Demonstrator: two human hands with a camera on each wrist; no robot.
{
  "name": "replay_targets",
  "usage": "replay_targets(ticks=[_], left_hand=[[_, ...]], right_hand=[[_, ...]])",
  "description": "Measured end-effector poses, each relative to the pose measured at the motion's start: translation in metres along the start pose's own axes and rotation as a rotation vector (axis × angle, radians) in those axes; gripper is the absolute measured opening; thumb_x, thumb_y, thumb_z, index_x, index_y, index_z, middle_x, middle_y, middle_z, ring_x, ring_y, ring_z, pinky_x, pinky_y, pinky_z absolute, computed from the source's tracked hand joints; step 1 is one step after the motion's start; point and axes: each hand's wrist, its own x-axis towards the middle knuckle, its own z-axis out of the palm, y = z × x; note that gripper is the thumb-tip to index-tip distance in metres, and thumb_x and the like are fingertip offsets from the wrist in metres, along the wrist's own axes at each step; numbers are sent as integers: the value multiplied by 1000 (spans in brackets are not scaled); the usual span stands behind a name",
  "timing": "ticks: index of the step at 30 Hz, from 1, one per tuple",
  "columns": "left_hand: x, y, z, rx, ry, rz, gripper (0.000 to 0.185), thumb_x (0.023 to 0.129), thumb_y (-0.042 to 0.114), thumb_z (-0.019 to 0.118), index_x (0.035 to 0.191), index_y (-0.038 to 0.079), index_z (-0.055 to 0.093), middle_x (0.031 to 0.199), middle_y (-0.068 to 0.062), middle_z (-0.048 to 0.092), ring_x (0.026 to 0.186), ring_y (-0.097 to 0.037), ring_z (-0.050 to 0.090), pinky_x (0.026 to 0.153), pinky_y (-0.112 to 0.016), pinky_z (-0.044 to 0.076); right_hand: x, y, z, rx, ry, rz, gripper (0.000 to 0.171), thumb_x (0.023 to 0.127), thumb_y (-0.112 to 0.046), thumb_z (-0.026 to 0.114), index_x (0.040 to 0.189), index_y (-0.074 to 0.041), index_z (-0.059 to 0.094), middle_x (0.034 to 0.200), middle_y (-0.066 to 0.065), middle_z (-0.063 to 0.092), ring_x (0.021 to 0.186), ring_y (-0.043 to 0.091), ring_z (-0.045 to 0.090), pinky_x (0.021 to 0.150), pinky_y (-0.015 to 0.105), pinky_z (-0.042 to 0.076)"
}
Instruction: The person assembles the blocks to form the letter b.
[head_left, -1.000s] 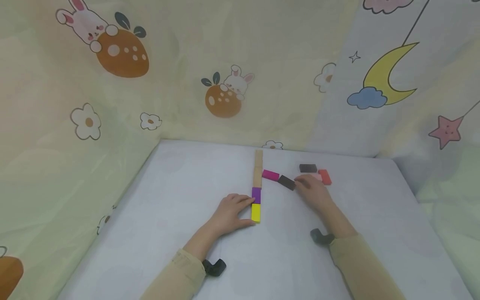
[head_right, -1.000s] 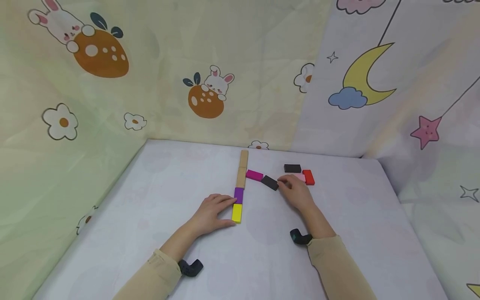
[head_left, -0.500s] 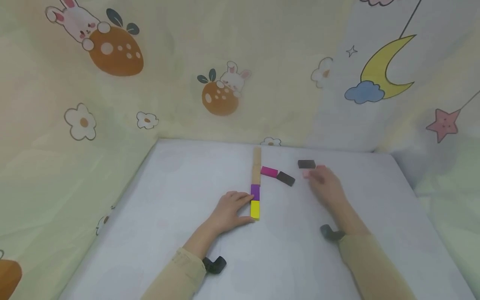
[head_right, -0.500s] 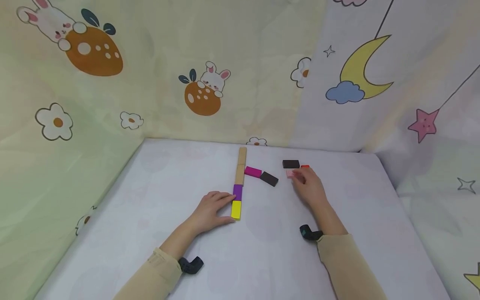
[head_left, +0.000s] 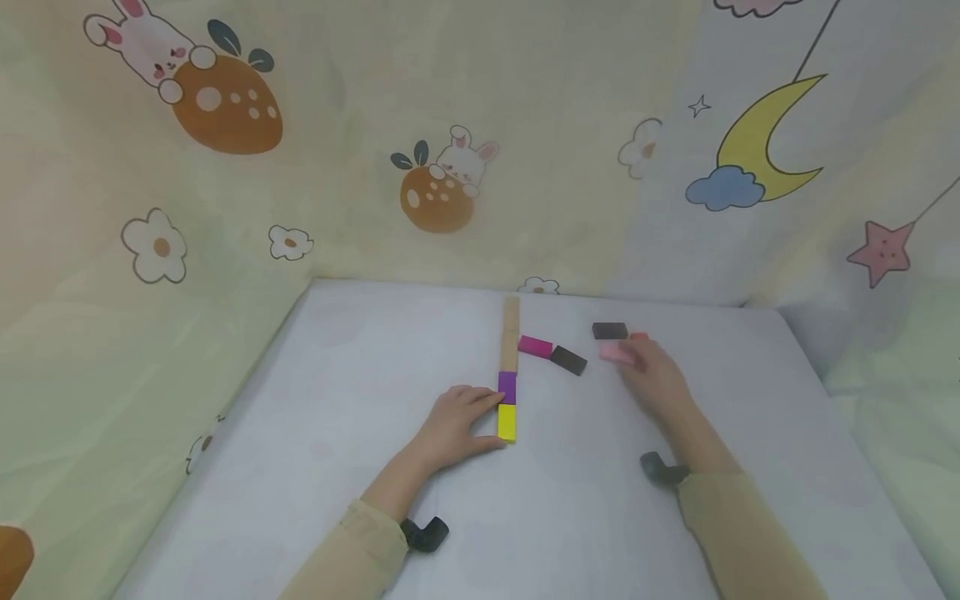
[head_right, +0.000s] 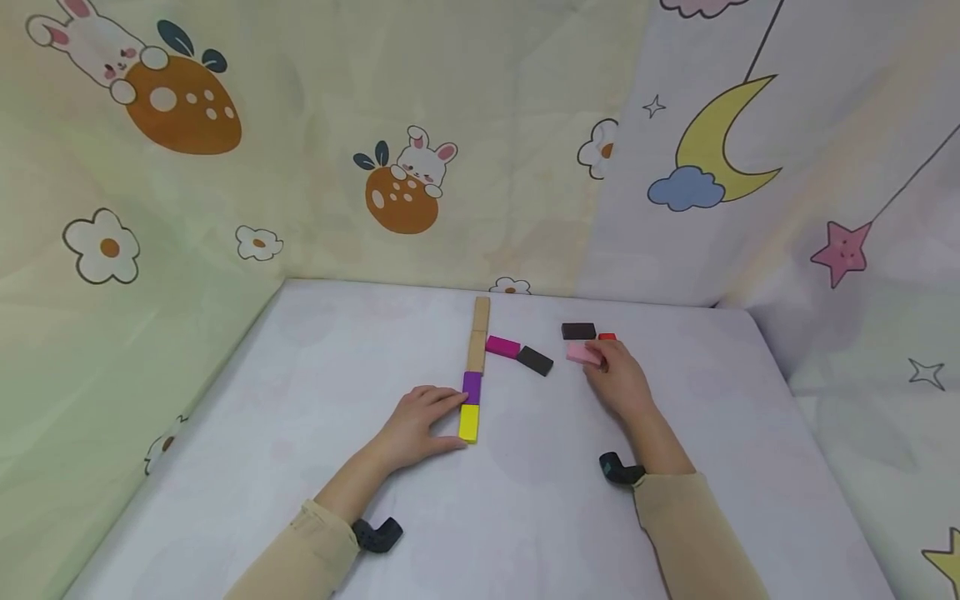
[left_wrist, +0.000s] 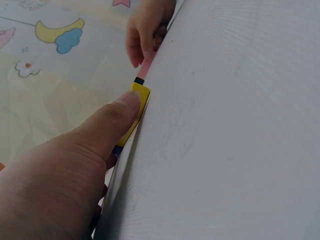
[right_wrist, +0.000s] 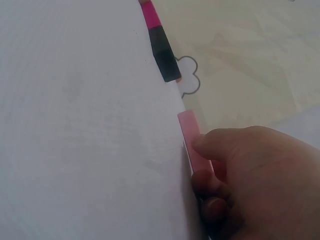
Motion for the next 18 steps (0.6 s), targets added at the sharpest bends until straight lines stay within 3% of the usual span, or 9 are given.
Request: replay_targets(ticks=[8, 18], left_hand=[[-1, 1, -1, -13, -3, -4, 77, 83, 62, 68, 150, 32, 43, 147, 5, 51, 136, -23, 42, 117, -48, 32], [-1, 1, -1, -13, -7, -8, 77, 84, 62, 68, 150, 33, 42, 147, 5, 50, 136, -24, 42, 117, -48, 32]], right_hand=[[5, 6, 3, -48, 16, -22, 49, 98, -29, 58, 141, -6, 51, 147, 24, 46, 136, 45, 40, 114, 61, 29], [6, 6, 2, -30, 3, -9, 49, 100, -33, 55, 139, -5, 53, 143, 24, 50, 134, 46, 41, 112, 62, 30]])
